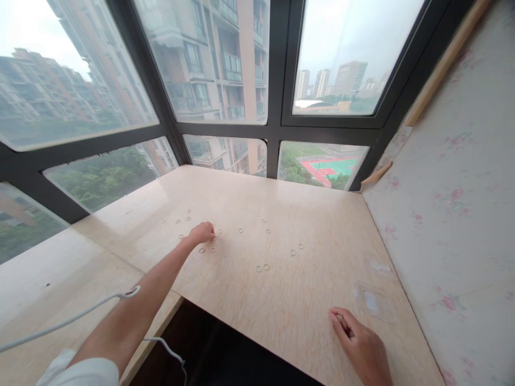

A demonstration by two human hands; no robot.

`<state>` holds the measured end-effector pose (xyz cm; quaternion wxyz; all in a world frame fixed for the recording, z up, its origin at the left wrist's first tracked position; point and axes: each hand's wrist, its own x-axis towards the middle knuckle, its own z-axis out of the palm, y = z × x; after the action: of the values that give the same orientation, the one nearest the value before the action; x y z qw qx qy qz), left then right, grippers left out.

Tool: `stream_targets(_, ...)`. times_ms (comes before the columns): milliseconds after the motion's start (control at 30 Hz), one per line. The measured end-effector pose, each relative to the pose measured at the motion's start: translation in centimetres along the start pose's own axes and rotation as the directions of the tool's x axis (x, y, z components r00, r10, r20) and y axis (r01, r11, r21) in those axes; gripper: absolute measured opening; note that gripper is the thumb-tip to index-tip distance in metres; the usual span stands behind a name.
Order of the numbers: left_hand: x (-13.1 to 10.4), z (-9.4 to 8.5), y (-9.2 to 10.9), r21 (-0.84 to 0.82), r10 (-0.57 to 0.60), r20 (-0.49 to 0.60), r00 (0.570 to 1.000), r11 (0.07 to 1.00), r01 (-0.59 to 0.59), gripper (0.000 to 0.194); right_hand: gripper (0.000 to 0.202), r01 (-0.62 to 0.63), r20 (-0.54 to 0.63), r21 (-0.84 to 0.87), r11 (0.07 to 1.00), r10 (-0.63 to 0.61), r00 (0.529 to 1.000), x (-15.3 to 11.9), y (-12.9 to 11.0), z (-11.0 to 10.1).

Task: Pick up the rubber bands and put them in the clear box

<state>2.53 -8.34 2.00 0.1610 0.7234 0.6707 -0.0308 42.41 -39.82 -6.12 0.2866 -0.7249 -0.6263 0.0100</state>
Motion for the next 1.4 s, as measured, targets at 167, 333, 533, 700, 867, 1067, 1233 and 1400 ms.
stream_targets(167,-0.5,-0.3,0.3,-0.066,0.029,0.014,0.999,0.997,-0.028,0.013,0.054,0.002,0.001,0.028,1.0,-0.002,1.0,0.0,-0.1,-0.2)
stream_targets(333,-1.4,-1.2,1.4,-0.22,0.075,-0.004,0.997,0.973,-0.074,0.015,0.052,0.023,0.002,0.012,1.0,-0.023,1.0,0.1,-0.2,-0.2)
stream_targets(533,-3.6,-1.9,7.9,-0.573,0.292,-0.003,0.957,0.784,-0.241,0.019,0.045,0.001,0.019,0.02,1.0,-0.002,1.0,0.2,-0.7,-0.4)
stream_targets(700,-6.3,-0.4,16.3,-0.731,0.488,0.0,0.873,0.596,-0.334,0.013,0.037,-0.056,0.06,0.094,0.994,0.05,0.997,0.5,-1.3,-1.1)
stream_targets(867,-9.2,2.4,24.4,-0.784,0.577,-0.027,0.816,0.494,-0.375,0.011,0.03,-0.111,0.079,0.162,0.981,0.099,0.992,0.6,-1.6,-1.6)
stream_targets(1067,-11.4,6.7,31.1,-0.862,0.699,0.009,0.715,0.368,-0.349,0.007,0.024,-0.147,0.097,0.234,0.961,0.128,0.987,0.7,-1.5,-1.8)
stream_targets(1233,-11.5,9.7,35.1,-0.843,0.747,0.029,0.665,0.375,-0.385,0.006,0.021,-0.18,0.11,0.302,0.936,0.153,0.982,0.8,-1.5,-2.2)
stream_targets(1400,-11.3,11.7,37.4,-0.807,0.765,0.073,0.639,0.422,-0.414,0.005,0.019,-0.186,0.112,0.332,0.925,0.157,0.981,0.8,-1.5,-2.3)
